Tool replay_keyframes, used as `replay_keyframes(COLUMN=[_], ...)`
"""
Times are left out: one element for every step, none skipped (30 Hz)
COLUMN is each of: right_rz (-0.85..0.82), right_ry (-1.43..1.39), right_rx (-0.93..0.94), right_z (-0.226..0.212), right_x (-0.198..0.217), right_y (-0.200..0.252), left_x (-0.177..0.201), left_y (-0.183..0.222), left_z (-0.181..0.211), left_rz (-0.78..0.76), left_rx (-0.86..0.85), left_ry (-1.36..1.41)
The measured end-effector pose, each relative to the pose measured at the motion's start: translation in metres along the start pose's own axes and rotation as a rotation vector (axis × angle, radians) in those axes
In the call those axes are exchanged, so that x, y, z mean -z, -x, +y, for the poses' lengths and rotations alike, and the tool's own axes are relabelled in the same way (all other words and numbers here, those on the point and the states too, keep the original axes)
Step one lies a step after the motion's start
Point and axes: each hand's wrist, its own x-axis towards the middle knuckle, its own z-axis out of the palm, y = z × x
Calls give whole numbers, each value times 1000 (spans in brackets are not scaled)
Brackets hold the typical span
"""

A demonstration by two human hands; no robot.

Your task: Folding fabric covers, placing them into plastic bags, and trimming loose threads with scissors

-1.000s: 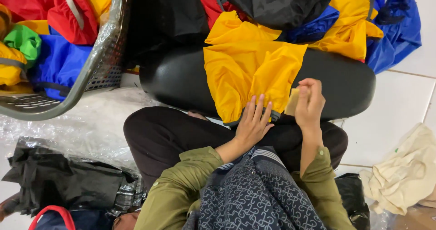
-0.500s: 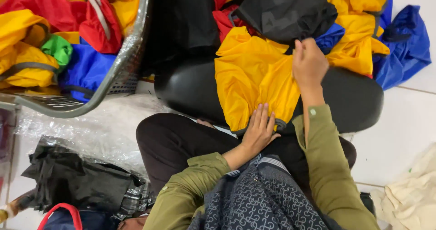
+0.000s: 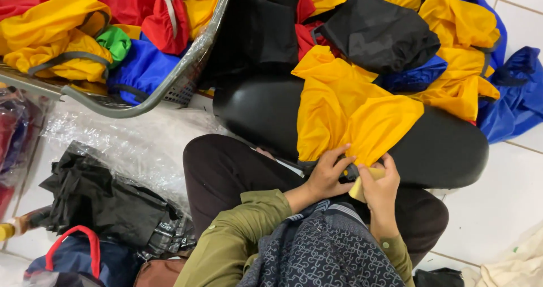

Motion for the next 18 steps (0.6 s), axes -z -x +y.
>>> replay_keyframes(right_rz=[-3,-6,-2,-22,-39,-33,-10,14,25,74,122,132,93,51,59,-41,-142,-135], right_ry=[7,14,13,78,142,139,104,70,59,123,196,193,277,361,364,395,423,423], right_rx=[43,86,78,221,354,335,421,507,496,629,761,749,855,960,957,960,963,961], right_z=[-9,-18,-28,-37,-45,-48,-53,-58,-57,-55,-53,-48,-44,-40,-31,-22,-14,-10], right_x=[-6,-11,-15,-19,-23,-20,-22,-22,-24,-27,-27,-34,-40,-47,-54,-62,-71,-73], right_y=[10,19,20,20,25,24,19,14,5,-4,-13,-19,-26,-33,-34,-35,-37,-43], left_x=[-3,-6,-3,-1,3,11,21,30,37,43,47,52,56,60,62,65,68,67], left_y=[5,8,12,16,24,21,14,7,1,-5,-10,-9,-8,-7,-7,-6,-7,-13], left_z=[1,1,1,1,3,19,30,42,42,43,45,41,38,36,37,39,39,34], left_rz=[73,146,138,205,261,242,291,340,323,375,429,414,411,409,403,315,226,222], left_rx=[76,152,154,159,167,172,302,432,426,478,534,531,540,549,545,552,551,545], left_ry=[108,216,218,145,73,78,99,117,114,121,132,133,91,49,54,-194,-445,-443])
